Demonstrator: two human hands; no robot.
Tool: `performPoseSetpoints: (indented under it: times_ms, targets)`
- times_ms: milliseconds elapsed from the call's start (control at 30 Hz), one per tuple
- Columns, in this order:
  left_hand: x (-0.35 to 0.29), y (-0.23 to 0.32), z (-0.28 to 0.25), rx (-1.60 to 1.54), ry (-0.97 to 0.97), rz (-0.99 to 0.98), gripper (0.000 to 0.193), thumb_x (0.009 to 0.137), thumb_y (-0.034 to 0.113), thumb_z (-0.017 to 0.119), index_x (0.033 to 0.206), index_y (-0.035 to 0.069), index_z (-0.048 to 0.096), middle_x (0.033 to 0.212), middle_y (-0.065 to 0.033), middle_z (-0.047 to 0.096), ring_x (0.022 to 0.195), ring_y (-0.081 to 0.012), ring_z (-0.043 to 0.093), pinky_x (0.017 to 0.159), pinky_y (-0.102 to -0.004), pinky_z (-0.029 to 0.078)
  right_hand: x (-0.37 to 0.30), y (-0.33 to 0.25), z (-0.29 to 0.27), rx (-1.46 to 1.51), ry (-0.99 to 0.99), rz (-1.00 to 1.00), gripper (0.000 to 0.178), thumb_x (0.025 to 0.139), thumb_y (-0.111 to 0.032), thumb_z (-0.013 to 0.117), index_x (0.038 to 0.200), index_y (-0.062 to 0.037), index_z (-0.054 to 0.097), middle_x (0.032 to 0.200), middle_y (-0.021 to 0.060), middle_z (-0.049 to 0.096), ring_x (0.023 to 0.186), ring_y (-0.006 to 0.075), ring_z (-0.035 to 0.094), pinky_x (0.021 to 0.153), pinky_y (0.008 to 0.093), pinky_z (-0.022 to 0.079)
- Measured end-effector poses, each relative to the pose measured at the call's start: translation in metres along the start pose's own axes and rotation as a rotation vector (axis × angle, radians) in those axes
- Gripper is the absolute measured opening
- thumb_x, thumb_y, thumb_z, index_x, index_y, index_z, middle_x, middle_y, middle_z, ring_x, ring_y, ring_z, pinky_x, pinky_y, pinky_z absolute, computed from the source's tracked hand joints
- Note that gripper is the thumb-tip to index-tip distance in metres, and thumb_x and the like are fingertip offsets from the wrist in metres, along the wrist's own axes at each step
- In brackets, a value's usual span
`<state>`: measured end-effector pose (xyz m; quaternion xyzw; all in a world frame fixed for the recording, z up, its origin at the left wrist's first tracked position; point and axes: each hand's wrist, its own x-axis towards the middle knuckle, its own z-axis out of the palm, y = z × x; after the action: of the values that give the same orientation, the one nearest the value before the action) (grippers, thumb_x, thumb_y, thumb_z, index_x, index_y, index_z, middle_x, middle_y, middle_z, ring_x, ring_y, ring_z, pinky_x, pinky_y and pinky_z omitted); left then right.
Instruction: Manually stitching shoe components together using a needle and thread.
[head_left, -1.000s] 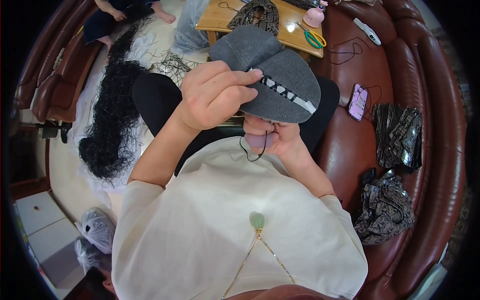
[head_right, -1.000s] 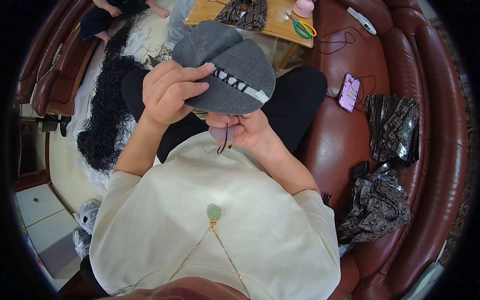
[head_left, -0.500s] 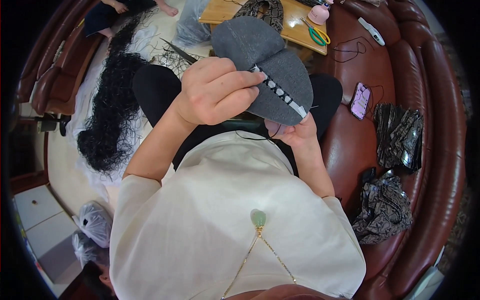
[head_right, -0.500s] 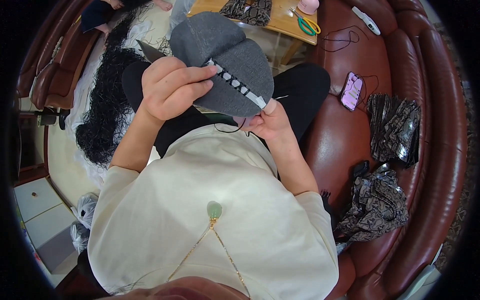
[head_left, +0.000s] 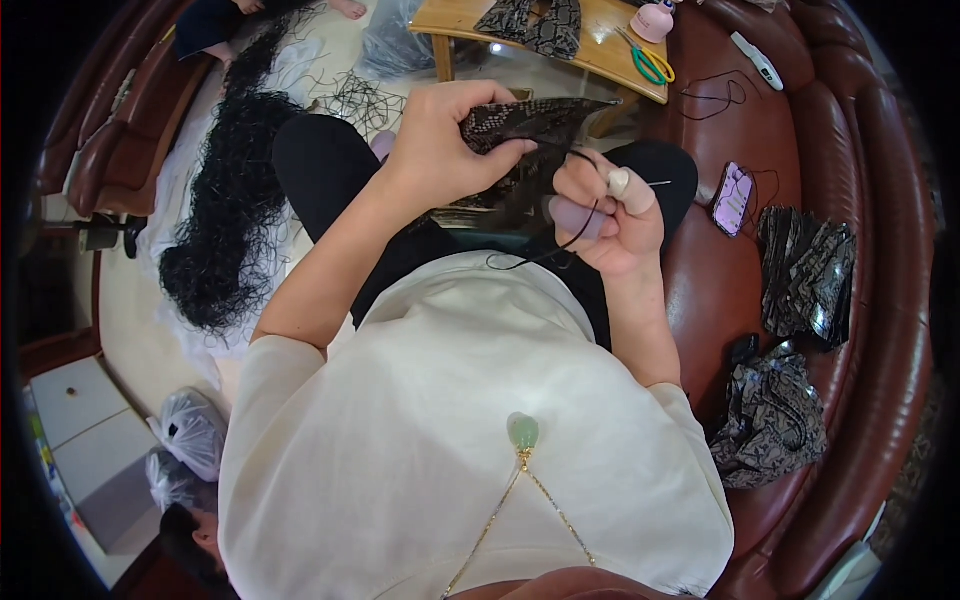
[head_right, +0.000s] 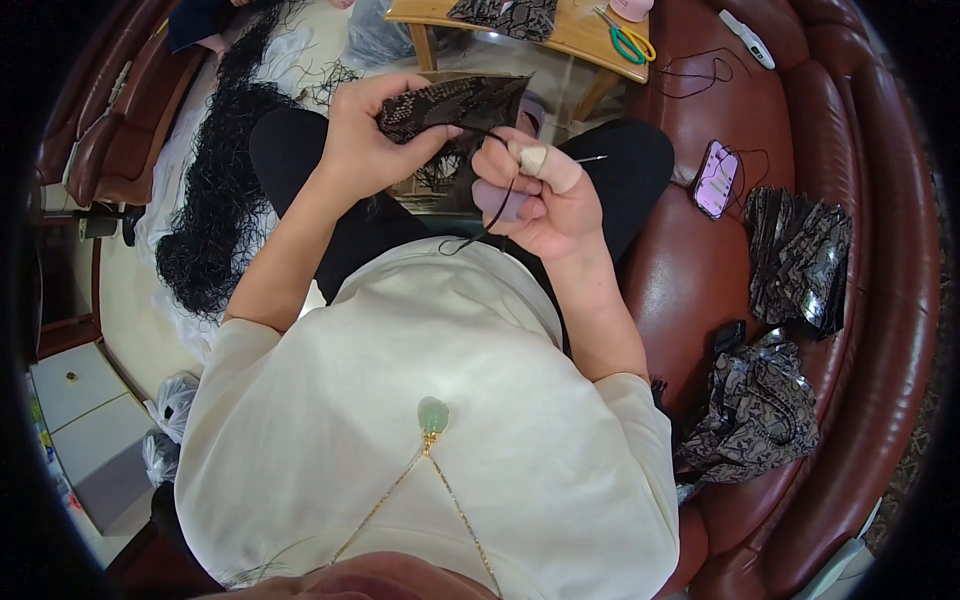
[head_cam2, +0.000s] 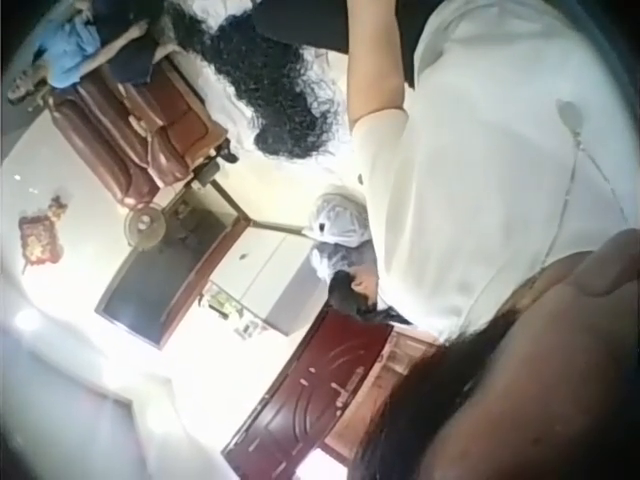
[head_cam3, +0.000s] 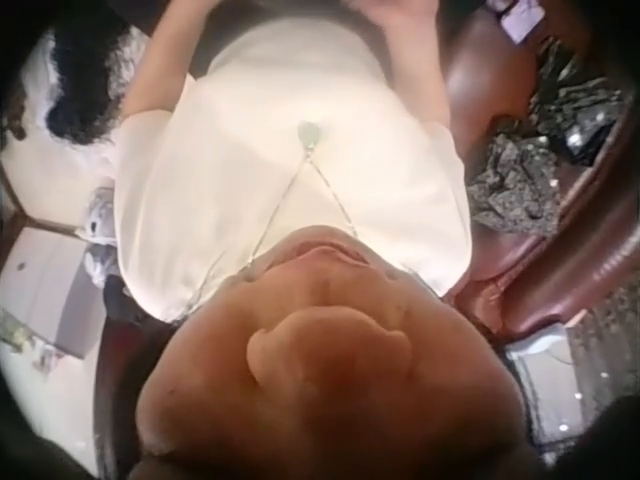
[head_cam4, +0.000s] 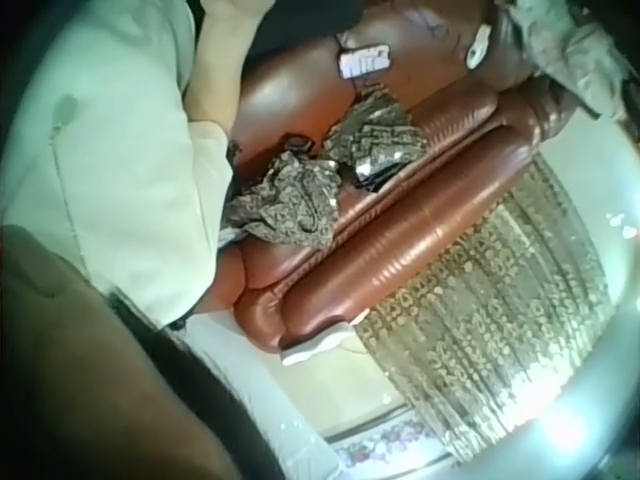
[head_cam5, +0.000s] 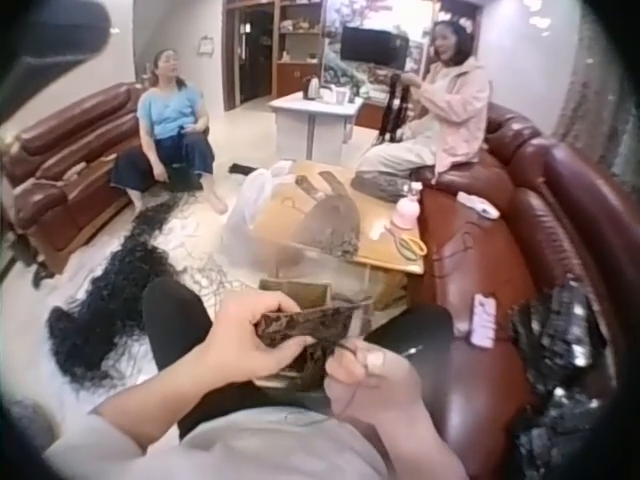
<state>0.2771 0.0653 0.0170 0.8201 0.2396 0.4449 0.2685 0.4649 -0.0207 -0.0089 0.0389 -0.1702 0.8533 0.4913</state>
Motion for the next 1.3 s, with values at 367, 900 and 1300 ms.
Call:
performPoseSetpoints:
  times_ms: [367,900,1300]
  targets:
    - [0.005,-0.006,-0.007,-0.281,-0.009,-0.550,0.018,0.067,0.006,0.075,0.079,-0.001,0.065,0.065,-0.0007,0.064,0.054,-0.0093,0.048,0.052,-0.0245,0.043,-0.001,-0.011,0.008,-1.097,0.619,-0.217,0.014,0.091,-0.011,0.054,0.100,-0.0005,0.057,0.070,-0.0028,0.043,0.059,0.0030,0.036,0.049,0.0159,0.026]
    - [0.000,-0.023,-0.049,0.375,0.275,0.002,0.021,0.064,0.000,0.073,0.084,0.005,0.070,0.078,-0.0057,0.068,0.062,-0.0214,0.060,0.058,-0.0281,0.048,-0.094,-0.065,0.017,-2.252,0.829,-0.111,0.007,0.084,-0.006,0.053,0.088,-0.0021,0.056,0.083,0.0119,0.059,0.067,0.0251,0.052,0.065,0.0338,0.044]
    - [0.023,-0.053,-0.174,1.011,0.547,0.191,0.027,0.068,0.001,0.069,0.094,0.008,0.064,0.086,-0.0037,0.066,0.071,-0.0232,0.061,0.065,-0.0318,0.048,-0.121,-0.047,0.171,-0.991,-0.083,-1.160,0.009,0.095,-0.010,0.052,0.088,-0.0123,0.047,0.060,-0.0064,0.035,0.042,0.0034,0.029,0.036,0.0198,0.025]
